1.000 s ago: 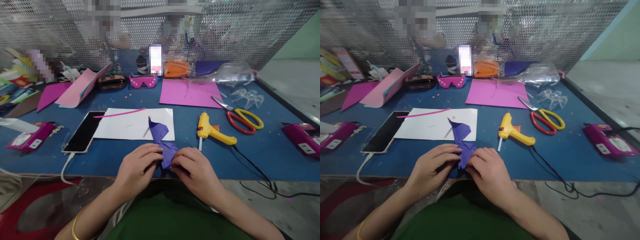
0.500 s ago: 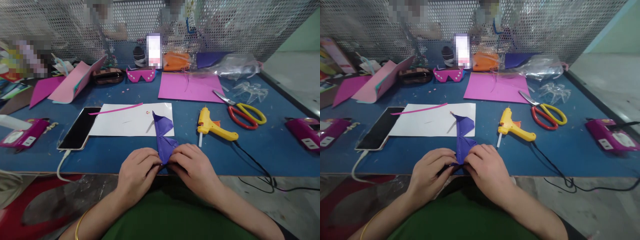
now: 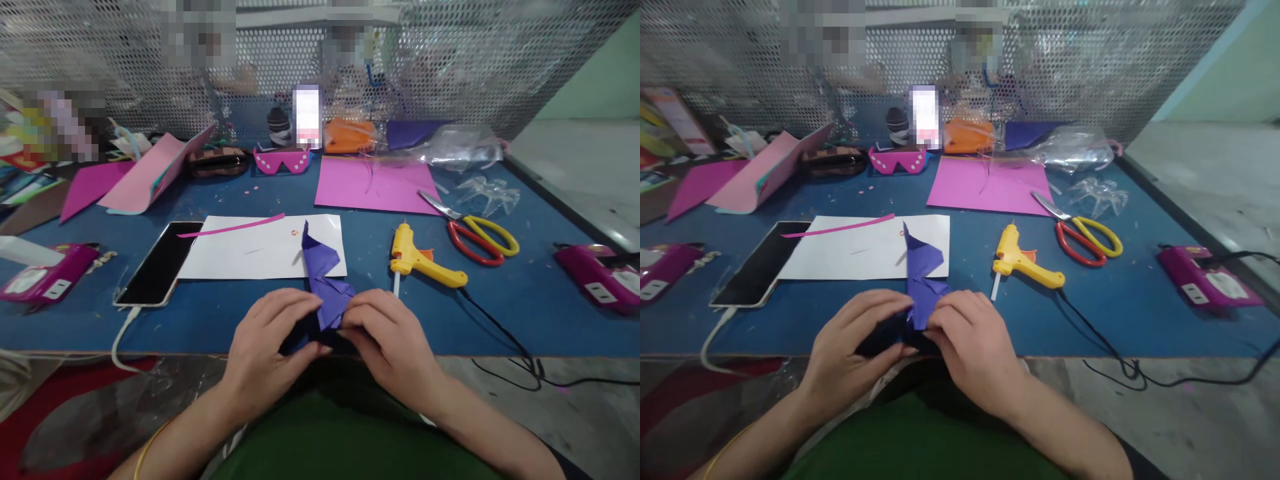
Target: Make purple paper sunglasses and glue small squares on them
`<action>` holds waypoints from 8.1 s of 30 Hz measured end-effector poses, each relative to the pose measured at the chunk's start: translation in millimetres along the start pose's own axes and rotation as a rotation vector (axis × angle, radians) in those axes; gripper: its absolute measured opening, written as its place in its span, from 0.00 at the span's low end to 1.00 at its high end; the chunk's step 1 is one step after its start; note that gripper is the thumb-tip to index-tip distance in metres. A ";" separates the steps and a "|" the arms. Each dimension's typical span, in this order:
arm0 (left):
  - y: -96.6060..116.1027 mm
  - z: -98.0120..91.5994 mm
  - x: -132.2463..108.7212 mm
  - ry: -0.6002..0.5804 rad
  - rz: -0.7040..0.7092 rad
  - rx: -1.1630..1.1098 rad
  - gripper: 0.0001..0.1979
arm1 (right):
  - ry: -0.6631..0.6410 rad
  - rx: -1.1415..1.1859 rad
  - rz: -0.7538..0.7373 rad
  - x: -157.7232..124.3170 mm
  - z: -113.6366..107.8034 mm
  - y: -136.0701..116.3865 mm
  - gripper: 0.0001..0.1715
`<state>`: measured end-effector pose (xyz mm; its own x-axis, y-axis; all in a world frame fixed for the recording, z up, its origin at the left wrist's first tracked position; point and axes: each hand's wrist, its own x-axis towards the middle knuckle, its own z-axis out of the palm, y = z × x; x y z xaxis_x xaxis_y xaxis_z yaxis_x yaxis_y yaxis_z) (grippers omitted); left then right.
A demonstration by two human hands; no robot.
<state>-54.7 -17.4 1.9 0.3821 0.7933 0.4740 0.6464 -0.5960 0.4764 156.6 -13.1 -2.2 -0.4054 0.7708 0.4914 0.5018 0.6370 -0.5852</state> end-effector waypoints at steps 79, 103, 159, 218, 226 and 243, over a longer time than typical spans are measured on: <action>-44.9 -45.7 92.9 -0.499 -0.639 -0.661 0.08 | 0.155 0.028 0.291 9.1 3.5 -7.1 0.05; -45.5 -47.6 92.8 -0.557 -0.666 -0.612 0.09 | 0.138 -0.003 0.281 12.2 0.7 -9.5 0.09; -43.0 -46.5 94.9 -0.574 -0.677 -0.631 0.09 | 0.116 0.028 0.291 10.4 -0.1 -6.1 0.10; -42.5 -46.2 95.4 -0.567 -0.680 -0.643 0.08 | 0.072 -0.002 0.216 7.8 -3.2 0.7 0.07; -41.7 -46.1 94.9 -0.566 -0.682 -0.653 0.07 | 0.102 -0.028 0.252 7.9 -0.3 -3.4 0.09; -43.4 -45.6 93.4 -0.565 -0.682 -0.645 0.08 | 0.080 -0.009 0.250 5.4 -1.8 0.2 0.06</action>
<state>-77.2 76.9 59.2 0.4298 0.8256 -0.3656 0.4322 0.1674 0.8861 155.9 -8.8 1.5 -0.2065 0.9010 0.3815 0.5858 0.4262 -0.6894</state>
